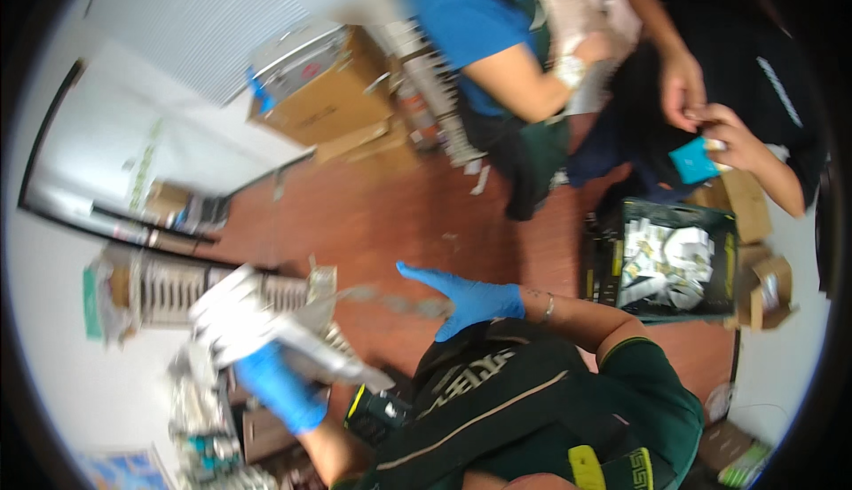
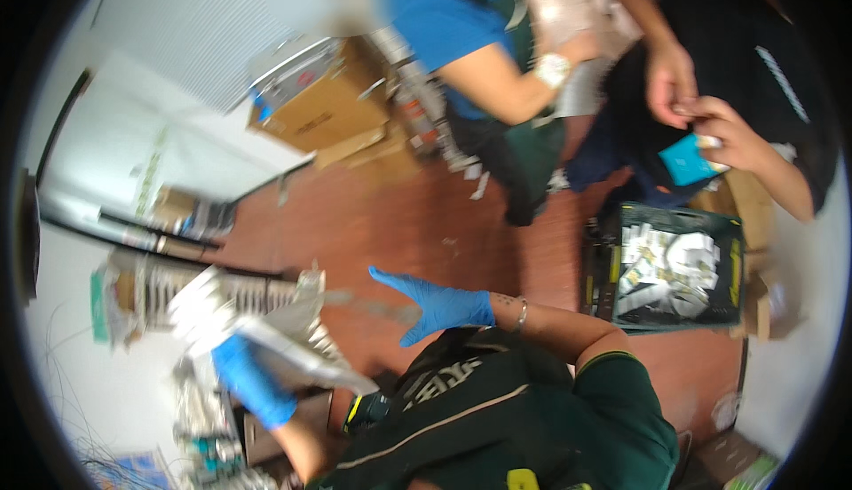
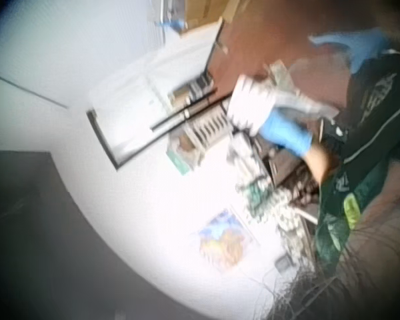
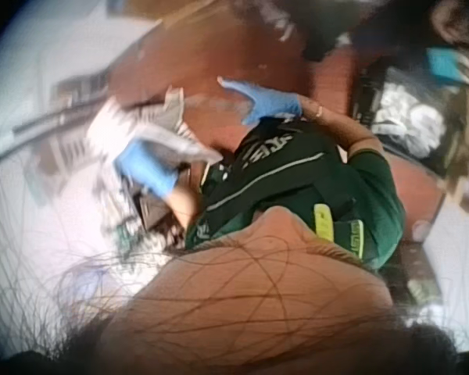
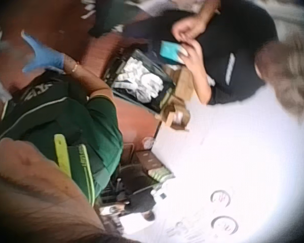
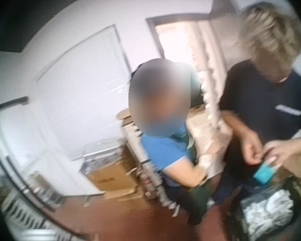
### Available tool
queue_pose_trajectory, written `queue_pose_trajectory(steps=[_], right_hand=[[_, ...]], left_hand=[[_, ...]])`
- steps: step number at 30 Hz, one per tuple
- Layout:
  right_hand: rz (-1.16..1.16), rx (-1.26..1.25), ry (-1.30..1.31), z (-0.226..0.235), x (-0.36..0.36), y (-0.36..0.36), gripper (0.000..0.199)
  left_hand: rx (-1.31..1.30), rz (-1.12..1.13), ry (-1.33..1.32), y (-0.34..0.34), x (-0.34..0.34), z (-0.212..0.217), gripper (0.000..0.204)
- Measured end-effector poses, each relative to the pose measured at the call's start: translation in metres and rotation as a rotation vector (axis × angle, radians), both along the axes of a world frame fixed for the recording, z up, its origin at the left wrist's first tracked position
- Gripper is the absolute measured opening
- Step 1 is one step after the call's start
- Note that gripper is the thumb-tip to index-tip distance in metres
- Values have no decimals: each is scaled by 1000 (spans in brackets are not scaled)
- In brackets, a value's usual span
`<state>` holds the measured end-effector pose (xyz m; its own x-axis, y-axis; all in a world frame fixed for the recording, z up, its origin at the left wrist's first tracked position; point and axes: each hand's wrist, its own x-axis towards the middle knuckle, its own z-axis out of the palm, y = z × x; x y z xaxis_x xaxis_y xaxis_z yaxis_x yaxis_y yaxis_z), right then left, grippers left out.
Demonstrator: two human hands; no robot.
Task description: The person is folding a long strip of labels and stacking them by hand at a desk. They also use a pen to write on a document at the start of the task.
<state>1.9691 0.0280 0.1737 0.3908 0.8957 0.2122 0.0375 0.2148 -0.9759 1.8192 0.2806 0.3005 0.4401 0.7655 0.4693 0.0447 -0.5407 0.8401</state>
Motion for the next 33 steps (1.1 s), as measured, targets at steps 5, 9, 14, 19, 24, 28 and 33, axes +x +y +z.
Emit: queue_pose_trajectory(steps=[5,9,14,19,24,28,33], right_hand=[[-32,73,124,15,-9,76,82],[46,-20,503,7,20,89,39],[5,-117,235,-84,79,122,33],[-127,-355,254,-102,136,146,27],[113,-354,655,-105,185,190,37],[340,-654,620,-64,232,220,31],[540,-784,441,-60,269,237,32]], left_hand=[[-398,-562,49,-66,77,-29,24],[-658,-572,-29,-36,121,-25,19],[-706,-681,-389,25,178,-11,32],[-562,-639,-532,126,245,12,27],[-565,-425,-517,236,347,-31,33],[-216,-177,122,364,408,-167,39],[-40,-908,317,236,387,-180,55]])
